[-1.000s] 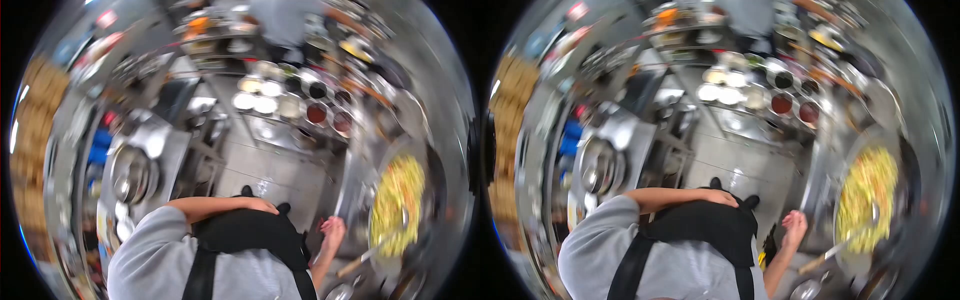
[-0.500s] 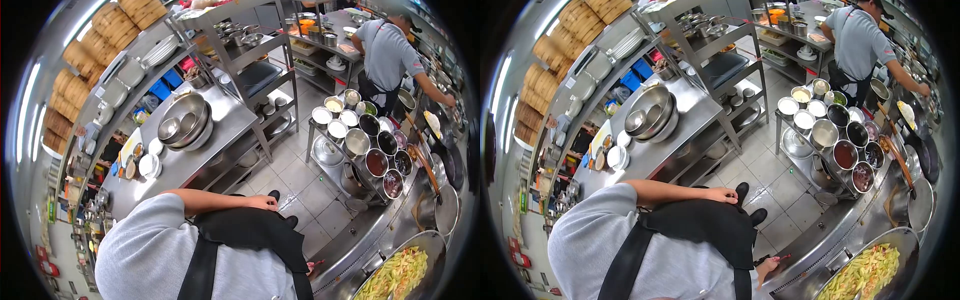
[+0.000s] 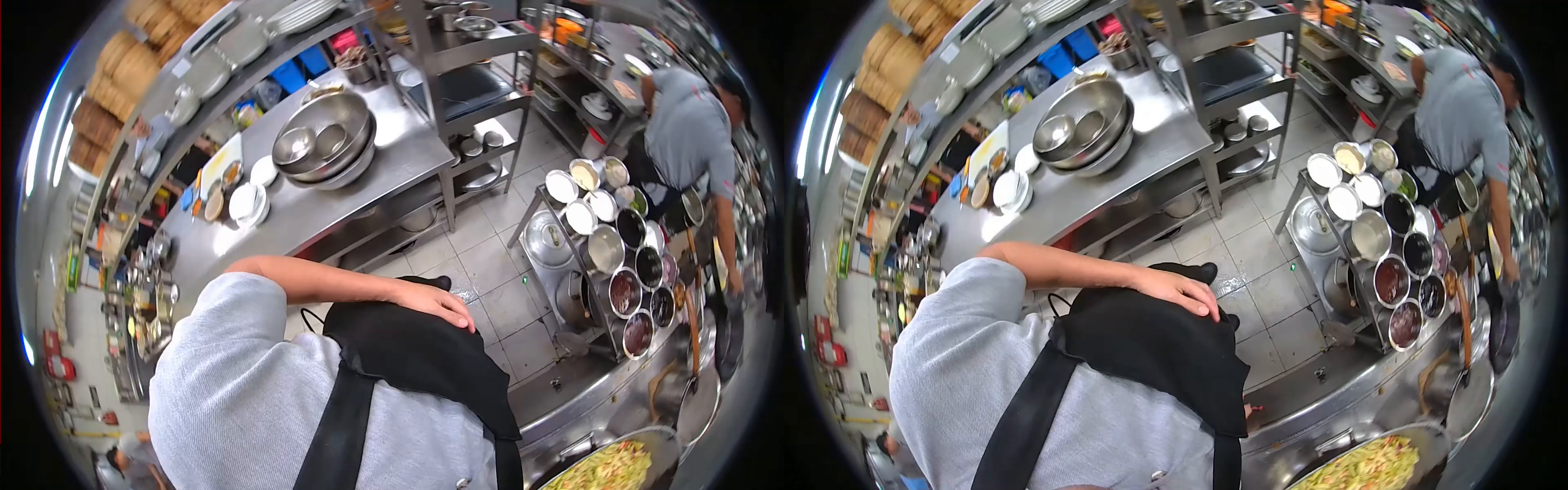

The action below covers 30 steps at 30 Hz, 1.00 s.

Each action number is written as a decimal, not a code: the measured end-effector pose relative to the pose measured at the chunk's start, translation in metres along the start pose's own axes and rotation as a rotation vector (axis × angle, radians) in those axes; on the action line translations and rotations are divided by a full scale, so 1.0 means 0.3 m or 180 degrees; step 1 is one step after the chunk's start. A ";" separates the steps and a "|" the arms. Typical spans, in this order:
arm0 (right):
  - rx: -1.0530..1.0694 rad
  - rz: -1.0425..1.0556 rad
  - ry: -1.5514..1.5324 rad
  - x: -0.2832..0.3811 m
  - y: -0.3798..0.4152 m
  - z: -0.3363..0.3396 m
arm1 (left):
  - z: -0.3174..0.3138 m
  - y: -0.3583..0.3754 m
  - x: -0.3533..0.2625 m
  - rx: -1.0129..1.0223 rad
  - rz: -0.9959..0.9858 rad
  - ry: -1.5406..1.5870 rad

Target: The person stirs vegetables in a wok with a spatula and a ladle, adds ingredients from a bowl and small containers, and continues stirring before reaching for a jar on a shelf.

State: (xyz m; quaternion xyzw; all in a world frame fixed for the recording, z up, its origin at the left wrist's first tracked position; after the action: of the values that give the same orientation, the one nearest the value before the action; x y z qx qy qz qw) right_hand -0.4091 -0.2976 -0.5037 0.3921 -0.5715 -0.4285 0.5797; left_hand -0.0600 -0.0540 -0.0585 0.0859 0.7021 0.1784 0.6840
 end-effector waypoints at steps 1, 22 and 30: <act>0.0067 -0.0017 0.0106 0.012 -0.004 -0.053 | 0.019 0.018 0.002 -0.0076 -0.0003 0.0058; 0.4558 0.4007 0.2768 0.165 1.937 -2.738 | 1.209 0.519 -0.105 -0.1972 -0.0520 -0.1338; 0.5067 0.6483 0.2582 -0.307 2.164 -3.714 | 1.866 0.339 -0.268 -0.4718 -0.1394 -0.1766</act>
State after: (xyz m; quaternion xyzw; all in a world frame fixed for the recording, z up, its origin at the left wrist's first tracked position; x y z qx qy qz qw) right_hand 0.7371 -0.0389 0.0354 0.1225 -0.4869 0.7763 0.3812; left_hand 0.4863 0.0847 0.0531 -0.4862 0.2083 0.4307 0.7313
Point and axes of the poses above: each hand's wrist, its own y-axis away from the middle knuckle, its own z-axis out of the back of the hand, x = y × z, the point moved 6 cm from there along -y, towards the middle knuckle, and after that the axes turned 3 degrees about -x, right-handed, at the moved point
